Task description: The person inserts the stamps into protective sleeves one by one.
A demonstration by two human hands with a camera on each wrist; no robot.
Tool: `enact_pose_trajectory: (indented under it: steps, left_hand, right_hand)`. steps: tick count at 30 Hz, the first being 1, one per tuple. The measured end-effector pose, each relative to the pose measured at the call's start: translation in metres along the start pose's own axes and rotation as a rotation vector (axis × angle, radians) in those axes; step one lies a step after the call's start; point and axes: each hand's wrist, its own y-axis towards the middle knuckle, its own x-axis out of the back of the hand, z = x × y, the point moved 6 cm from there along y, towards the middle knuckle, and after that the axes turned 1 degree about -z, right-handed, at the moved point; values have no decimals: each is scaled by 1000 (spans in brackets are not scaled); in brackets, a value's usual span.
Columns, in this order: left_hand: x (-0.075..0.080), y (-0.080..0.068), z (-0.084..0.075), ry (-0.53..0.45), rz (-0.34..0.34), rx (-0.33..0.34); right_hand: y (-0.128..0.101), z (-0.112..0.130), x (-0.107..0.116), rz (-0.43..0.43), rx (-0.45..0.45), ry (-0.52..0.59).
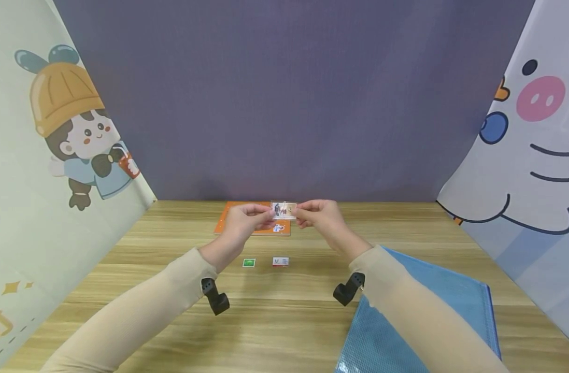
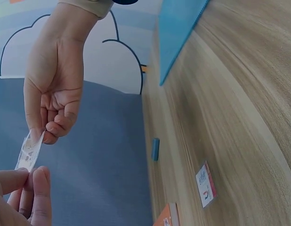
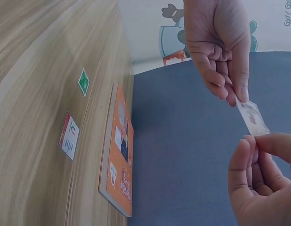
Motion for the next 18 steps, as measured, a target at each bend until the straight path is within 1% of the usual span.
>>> enact_pose_trajectory:
  steps: [9, 18]
  left_hand:
    - [0, 0, 0, -14, -4, 0]
    - [-1, 1, 2, -32, 1, 5]
  right_hand:
    - [-2, 3, -2, -23, 31, 11]
    - [0, -1, -2, -17, 7, 55]
